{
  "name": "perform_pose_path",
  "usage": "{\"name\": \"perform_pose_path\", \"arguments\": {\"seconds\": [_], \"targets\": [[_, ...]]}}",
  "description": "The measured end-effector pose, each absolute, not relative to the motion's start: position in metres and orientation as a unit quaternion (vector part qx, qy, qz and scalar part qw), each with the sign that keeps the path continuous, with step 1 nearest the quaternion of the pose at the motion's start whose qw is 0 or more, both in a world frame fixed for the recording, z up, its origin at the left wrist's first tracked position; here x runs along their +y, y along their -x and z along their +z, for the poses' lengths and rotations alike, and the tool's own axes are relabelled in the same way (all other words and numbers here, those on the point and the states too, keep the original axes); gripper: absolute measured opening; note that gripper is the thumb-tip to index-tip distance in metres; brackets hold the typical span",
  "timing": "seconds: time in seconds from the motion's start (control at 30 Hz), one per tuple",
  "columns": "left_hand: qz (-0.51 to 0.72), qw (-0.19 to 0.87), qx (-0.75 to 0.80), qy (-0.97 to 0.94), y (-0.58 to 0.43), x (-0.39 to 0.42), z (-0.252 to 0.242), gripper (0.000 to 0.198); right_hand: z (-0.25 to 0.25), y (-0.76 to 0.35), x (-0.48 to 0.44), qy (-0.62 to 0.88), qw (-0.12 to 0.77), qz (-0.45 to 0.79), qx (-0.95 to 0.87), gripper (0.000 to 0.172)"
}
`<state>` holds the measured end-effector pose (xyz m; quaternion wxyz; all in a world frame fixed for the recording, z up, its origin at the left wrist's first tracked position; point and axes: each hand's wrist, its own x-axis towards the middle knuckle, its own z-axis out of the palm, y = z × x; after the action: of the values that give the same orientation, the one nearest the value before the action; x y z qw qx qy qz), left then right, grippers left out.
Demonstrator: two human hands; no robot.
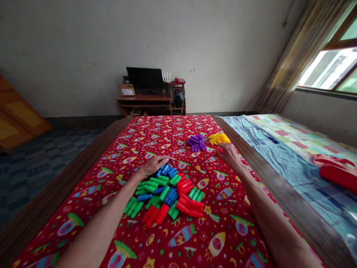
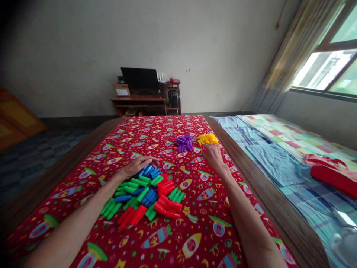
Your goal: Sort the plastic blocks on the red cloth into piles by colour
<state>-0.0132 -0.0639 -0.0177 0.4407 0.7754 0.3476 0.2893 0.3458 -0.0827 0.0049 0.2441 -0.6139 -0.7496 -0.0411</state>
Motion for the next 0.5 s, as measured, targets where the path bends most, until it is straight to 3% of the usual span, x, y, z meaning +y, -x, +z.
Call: {"name": "perform_pose_path", "arguments": {"seconds": [0.1, 0.27, 0.5], "targets": [[0.289, 0.442, 0.357, -0.770, 0.013, -0.064, -0.017, 0.043, 0.013, -0.305, -0.096, 0.515, 0.296, 0.045, -0.803, 0.025], [0.290, 0.444, 0.356, -0.769, 0.013, -0.065, -0.017, 0.043, 0.003, -0.229, -0.128, 0.322, 0.201, 0.226, -0.897, 0.021], [0.288, 0.444, 0.360, -0.769, 0.014, -0.065, -0.018, 0.042, -0.008, -0.233, -0.115, 0.423, 0.257, 0.213, -0.843, 0.028]]}}
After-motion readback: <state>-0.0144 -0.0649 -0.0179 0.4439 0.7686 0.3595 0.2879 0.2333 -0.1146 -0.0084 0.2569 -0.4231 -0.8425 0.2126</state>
